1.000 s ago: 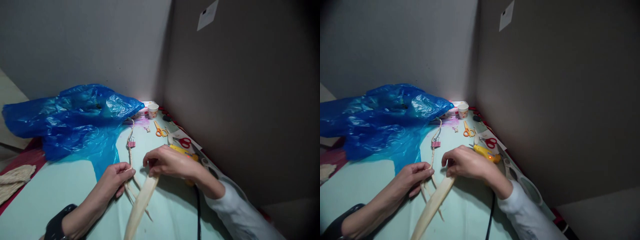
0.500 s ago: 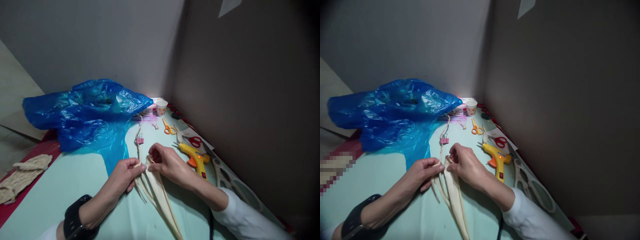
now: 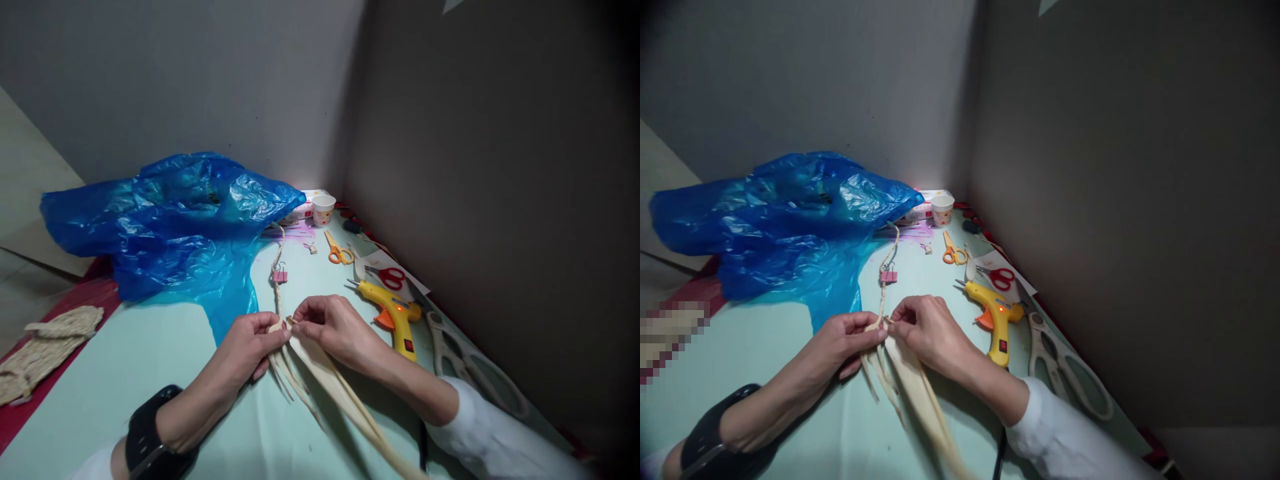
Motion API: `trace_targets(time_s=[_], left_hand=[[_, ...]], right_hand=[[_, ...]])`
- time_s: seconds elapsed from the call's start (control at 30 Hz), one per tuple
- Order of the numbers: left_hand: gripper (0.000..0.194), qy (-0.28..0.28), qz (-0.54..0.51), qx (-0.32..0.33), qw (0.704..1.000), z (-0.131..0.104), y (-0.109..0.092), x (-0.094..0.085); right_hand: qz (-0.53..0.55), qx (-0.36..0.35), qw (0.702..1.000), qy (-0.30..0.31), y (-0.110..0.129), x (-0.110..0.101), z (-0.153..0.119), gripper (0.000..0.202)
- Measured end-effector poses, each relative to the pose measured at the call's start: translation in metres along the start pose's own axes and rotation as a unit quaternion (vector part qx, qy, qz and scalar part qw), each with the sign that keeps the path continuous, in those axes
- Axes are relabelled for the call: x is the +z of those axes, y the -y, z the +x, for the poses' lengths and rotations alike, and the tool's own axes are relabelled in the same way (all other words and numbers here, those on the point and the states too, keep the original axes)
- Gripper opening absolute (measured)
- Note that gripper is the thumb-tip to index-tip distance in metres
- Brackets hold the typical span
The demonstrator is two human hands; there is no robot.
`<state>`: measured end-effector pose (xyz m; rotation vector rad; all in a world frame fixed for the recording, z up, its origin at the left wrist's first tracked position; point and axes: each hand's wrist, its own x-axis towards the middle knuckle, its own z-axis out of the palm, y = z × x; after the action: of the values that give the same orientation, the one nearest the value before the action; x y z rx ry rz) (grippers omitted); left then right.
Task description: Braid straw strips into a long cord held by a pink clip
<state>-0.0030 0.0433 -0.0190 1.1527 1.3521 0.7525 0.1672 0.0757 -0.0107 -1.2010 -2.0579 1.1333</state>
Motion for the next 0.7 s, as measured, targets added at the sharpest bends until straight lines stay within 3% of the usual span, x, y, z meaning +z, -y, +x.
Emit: trace_targets(time_s=[0.2, 0.43, 0.7], left_hand=[[0.026, -0.004, 0.006, 0.001, 1.0, -0.0017, -0.0018, 0.002], [0.023, 0.0, -0.011, 0.004, 1.0, -0.0028, -0.0007, 0.0018], [0.032, -0.013, -0.034, -0.008, 0.999, -0.0008, -0.0028, 0.0025]], right_hand=[[0.081, 0.032, 0.996, 0.031, -0.0069, -0.0009, 0.0038, 0.018], [0.013, -0.011, 1.0, -0.012, -0.0051, 0.0045, -0.001, 0.019], [0.01, -0.001, 1.0, 0.015, -0.0072, 0.0023, 0.0023, 0.019]])
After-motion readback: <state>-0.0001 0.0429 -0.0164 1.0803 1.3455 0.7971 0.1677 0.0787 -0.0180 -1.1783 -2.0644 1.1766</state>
